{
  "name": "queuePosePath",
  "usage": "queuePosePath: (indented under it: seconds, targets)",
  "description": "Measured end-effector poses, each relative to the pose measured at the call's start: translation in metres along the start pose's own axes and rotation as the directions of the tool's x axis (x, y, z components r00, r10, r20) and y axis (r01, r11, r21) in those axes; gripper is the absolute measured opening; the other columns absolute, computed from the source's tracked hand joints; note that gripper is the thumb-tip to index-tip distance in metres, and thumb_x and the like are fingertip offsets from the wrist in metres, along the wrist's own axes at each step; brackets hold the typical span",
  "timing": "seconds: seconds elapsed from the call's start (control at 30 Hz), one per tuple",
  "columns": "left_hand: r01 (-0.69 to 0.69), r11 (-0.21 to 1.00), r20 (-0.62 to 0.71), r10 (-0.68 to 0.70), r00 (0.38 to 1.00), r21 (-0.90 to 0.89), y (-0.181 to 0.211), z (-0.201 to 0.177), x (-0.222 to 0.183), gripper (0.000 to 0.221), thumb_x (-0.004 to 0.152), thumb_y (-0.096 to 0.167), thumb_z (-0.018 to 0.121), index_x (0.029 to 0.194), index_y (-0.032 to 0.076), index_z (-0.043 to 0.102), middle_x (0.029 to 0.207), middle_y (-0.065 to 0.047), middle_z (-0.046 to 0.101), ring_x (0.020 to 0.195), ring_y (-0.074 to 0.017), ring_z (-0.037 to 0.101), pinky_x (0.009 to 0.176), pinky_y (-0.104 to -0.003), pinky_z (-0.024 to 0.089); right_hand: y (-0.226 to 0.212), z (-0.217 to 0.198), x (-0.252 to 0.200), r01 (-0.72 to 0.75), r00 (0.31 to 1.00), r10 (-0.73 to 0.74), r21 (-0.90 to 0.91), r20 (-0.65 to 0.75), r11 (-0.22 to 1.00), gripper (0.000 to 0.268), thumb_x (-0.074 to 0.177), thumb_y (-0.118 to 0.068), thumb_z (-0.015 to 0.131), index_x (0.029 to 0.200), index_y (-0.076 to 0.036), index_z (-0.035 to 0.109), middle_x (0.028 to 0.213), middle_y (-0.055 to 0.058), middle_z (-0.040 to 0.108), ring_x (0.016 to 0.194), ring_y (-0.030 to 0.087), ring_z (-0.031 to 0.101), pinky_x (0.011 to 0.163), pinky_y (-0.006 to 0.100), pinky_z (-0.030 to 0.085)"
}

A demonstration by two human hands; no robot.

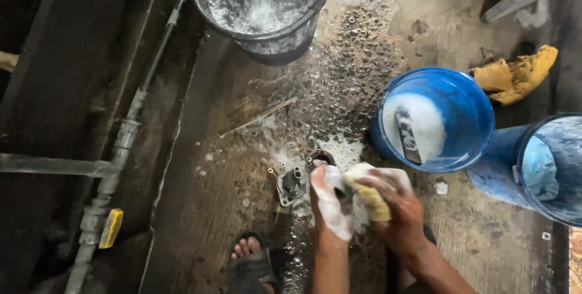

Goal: Washing and degreasing mechanical engine components using soapy water and a brush.

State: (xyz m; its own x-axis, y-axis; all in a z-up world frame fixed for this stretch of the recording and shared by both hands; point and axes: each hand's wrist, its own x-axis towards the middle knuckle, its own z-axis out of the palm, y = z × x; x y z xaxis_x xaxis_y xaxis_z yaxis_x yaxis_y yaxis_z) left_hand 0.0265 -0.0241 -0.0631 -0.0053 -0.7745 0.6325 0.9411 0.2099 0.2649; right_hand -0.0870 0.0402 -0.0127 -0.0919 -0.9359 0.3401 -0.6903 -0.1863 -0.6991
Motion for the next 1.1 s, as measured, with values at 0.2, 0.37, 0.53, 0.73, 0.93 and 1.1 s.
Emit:
queuePosePath:
  seconds: [0.2,0.37,0.53,0.73,0.93,1.1]
  targets:
    - [0.513,0.178,0.146,-0.836,0.529,-0.839,0.027,0.014,0.033,0.123,0.053,0.075,0.074,0.122,-0.024,0.048,0.104,-0.027,0.07,0.09,-0.035,0.075,0.077,-0.038,0.065,0.004,0.009,0.0,0.276,0.954,-0.272,-0.012,0.123,0.961,0.039,0.093,-0.032,0.071,0.126,-0.013,0.068,0.128,0.011,0.067,0.111,0.035,0.059,0.094,0.047,0.052]
    - [0.175,0.798,-0.808,-0.589,0.021,-0.577,0.022,-0.008,0.006,0.061,0.065,0.067,0.079,0.095,0.014,0.071,0.098,-0.014,0.073,0.096,-0.0382,0.071,0.093,-0.058,0.059,0.016,0.003,-0.016,0.054,0.997,-0.056,-0.047,-0.047,0.997,0.047,0.084,-0.009,0.068,0.131,-0.011,0.063,0.127,0.023,0.061,0.112,0.035,0.067,0.086,0.043,0.059]
    - [0.274,0.704,-0.55,-0.693,0.466,-0.655,0.005,0.008,-0.007,0.059,0.078,0.076,0.066,0.084,0.017,0.069,0.087,-0.005,0.07,0.086,-0.0266,0.068,0.082,-0.043,0.055,0.018,0.016,-0.017,0.203,0.974,-0.204,-0.018,-0.097,0.979,0.038,0.084,-0.021,0.077,0.119,-0.008,0.071,0.126,0.026,0.062,0.116,0.036,0.065,0.093,0.046,0.061]
    - [0.108,0.717,-0.523,-0.594,0.611,-0.688,0.036,0.023,0.04,0.082,0.074,0.054,0.082,0.132,0.0,0.057,0.118,-0.021,0.063,0.113,-0.0359,0.061,0.093,-0.043,0.062,0.037,0.014,-0.028,-0.067,0.995,0.065,-0.026,-0.081,0.997,0.037,0.08,-0.01,0.077,0.117,-0.006,0.07,0.123,0.021,0.063,0.1,0.028,0.07,0.081,0.036,0.064]
    - [0.048,0.582,-0.48,-0.711,0.514,-0.811,0.059,0.04,0.062,0.088,0.089,0.042,0.062,0.153,-0.01,0.031,0.154,-0.028,0.037,0.142,-0.038,0.04,0.109,-0.047,0.047,0.001,-0.015,-0.003,-0.207,0.956,0.242,0.201,-0.169,0.958,0.041,0.089,-0.015,0.065,0.128,-0.006,0.059,0.129,0.014,0.056,0.115,0.026,0.062,0.095,0.038,0.059]
    - [0.102,0.694,-0.532,-0.63,0.566,-0.713,0.043,0.026,0.047,0.054,0.098,0.045,0.057,0.115,-0.005,0.067,0.167,-0.035,0.02,0.153,-0.0475,0.025,0.124,-0.055,0.028,0.031,0.004,-0.038,-0.295,0.841,0.532,0.74,-0.1,0.604,0.056,0.094,-0.05,0.055,0.123,-0.001,0.057,0.129,0.012,0.062,0.121,0.025,0.065,0.108,0.038,0.051]
